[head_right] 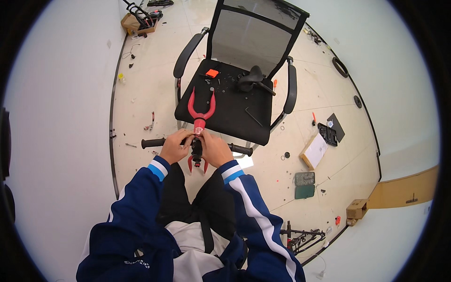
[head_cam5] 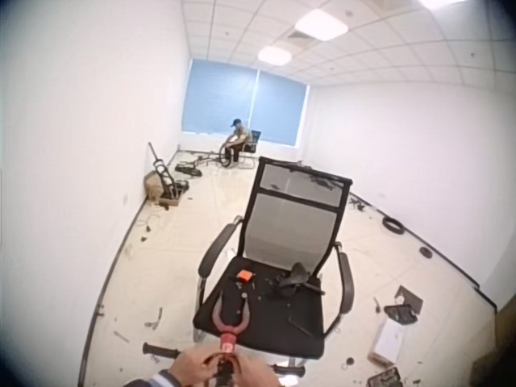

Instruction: The person assembles a bicycle handlebar by inserting and tightening bolts, attaching a stem cap, and securing components using an Allen key and a red clamp. The person repeatedly adjusts and tightens the handlebar and stem parts while seated on the floor.

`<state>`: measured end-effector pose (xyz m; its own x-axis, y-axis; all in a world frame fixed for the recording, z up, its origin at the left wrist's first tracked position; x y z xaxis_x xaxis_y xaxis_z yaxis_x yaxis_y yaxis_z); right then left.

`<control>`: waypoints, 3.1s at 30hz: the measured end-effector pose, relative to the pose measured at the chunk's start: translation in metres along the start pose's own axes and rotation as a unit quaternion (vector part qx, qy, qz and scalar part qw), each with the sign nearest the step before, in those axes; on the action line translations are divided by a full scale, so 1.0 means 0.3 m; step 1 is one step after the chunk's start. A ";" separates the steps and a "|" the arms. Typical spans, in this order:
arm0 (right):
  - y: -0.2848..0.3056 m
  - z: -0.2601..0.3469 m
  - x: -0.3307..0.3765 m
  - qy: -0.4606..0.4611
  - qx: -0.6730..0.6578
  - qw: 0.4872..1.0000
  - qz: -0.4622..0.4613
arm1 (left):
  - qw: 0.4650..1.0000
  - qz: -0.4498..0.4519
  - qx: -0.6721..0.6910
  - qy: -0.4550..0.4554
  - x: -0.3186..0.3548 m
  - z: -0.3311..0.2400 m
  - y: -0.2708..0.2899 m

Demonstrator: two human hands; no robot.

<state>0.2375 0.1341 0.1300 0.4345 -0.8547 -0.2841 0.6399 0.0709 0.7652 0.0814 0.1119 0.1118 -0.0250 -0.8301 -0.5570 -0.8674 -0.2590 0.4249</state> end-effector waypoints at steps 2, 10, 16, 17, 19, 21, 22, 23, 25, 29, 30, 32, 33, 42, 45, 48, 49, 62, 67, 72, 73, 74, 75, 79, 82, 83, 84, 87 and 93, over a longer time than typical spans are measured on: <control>-0.015 0.004 0.031 0.012 0.027 0.999 -0.039 | 1.000 0.009 0.021 0.010 -0.006 0.003 0.000; 0.013 0.065 0.018 -0.090 -0.050 0.980 -0.173 | 0.999 0.003 0.037 0.005 -0.015 0.020 -0.001; 0.182 0.137 -0.031 -0.019 -0.131 0.985 -0.111 | 0.997 0.034 0.036 0.061 0.000 0.050 0.022; 0.149 0.112 0.010 0.004 -0.110 0.992 -0.067 | 0.995 0.064 0.028 0.076 -0.008 0.026 0.033; 0.088 0.049 0.072 -0.036 -0.102 0.994 -0.034 | 0.997 0.031 0.045 0.060 0.006 0.014 0.054; 0.072 0.058 0.102 -0.047 -0.121 0.991 -0.040 | 0.999 0.005 0.035 0.019 0.031 0.004 0.062; 0.059 0.056 0.110 -0.056 -0.123 0.990 -0.032 | 1.000 -0.008 0.029 -0.002 0.043 -0.004 0.064; 0.052 0.055 0.106 -0.064 -0.124 0.990 -0.026 | 1.000 -0.002 0.022 -0.008 0.045 -0.016 0.067; 0.038 0.057 0.105 -0.061 -0.126 0.990 -0.026 | 1.000 0.010 0.009 -0.020 0.048 -0.040 0.074; 0.017 0.084 0.092 -0.022 -0.115 0.992 -0.041 | 1.000 0.015 0.001 -0.017 0.055 -0.024 0.074; 0.016 0.091 0.089 -0.015 -0.110 0.993 -0.042 | 1.000 0.013 0.004 -0.016 0.054 -0.022 0.075; 0.016 0.100 0.084 -0.016 -0.098 0.995 -0.031 | 1.000 0.007 0.008 -0.014 0.052 -0.015 0.077; 0.017 0.105 0.081 -0.015 -0.092 0.995 -0.026 | 1.000 0.007 0.009 -0.011 0.053 -0.012 0.075; -0.014 0.169 0.107 -0.056 -0.001 0.997 -0.049 | 1.000 0.019 0.014 -0.001 0.058 -0.008 0.065; -0.030 0.195 0.126 -0.102 -0.005 0.993 -0.055 | 1.000 0.024 0.015 -0.006 0.058 0.000 0.069; -0.045 0.197 0.144 -0.133 -0.064 0.984 -0.096 | 0.999 0.033 0.011 -0.013 0.066 0.004 0.068; -0.049 0.200 0.151 -0.142 -0.084 0.980 -0.110 | 0.999 0.035 0.010 -0.014 0.064 0.004 0.071; -0.127 0.074 0.175 -0.328 -0.391 0.859 -0.032 | 0.999 0.040 -0.005 -0.034 0.060 0.004 0.061; -0.091 0.087 0.170 -0.400 -0.470 0.786 0.031 | 0.993 0.055 0.012 0.105 0.056 0.001 0.064; -0.092 0.077 0.167 -0.422 -0.547 0.722 0.040 | 0.995 0.080 -0.043 0.051 0.057 0.006 0.041; -0.098 0.082 0.174 -0.426 -0.551 0.717 0.035 | 0.993 0.087 -0.054 0.055 0.066 0.008 0.041; -0.100 0.087 0.179 -0.429 -0.554 0.713 0.027 | 0.992 0.093 -0.063 0.056 0.067 0.007 0.036; -0.103 0.091 0.183 -0.431 -0.557 0.710 0.019 | 0.991 0.099 -0.072 0.056 0.064 0.009 0.033; -0.086 0.082 0.178 -0.398 -0.490 0.775 0.036 | 0.988 0.115 -0.073 0.068 0.070 0.024 0.028; -0.054 0.056 0.150 -0.398 -0.474 0.778 0.107 | 0.990 0.113 -0.061 0.064 0.067 0.027 0.023; -0.039 0.043 0.139 -0.398 -0.469 0.778 0.129 | 0.990 0.113 -0.060 0.065 0.066 0.028 0.024; -0.025 0.035 0.125 -0.389 -0.463 0.780 0.160 | 0.990 0.113 -0.060 0.065 0.066 0.029 0.024; 0.022 -0.035 0.048 -0.347 -0.367 0.818 0.277 | 0.995 0.086 -0.046 0.027 0.066 0.040 0.024; 0.173 -0.225 -0.138 -0.278 -0.208 0.927 0.144 | 0.994 0.093 -0.043 0.048 0.055 0.018 0.017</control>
<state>0.2956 0.2078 0.1423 0.3056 -0.8941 0.3275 0.7870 0.4307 0.4417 0.0739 0.0994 0.1009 -0.1300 -0.9100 -0.3938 -0.8067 -0.1338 0.5756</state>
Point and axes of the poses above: each hand's wrist, its own x-axis away from the middle knuckle, its own y-axis out of the back of the hand, z = x × y, the point moved 5 cm from there along -x, towards the middle knuckle, and after that the axes turned 4 degrees about -z, right-handed, at the moved point
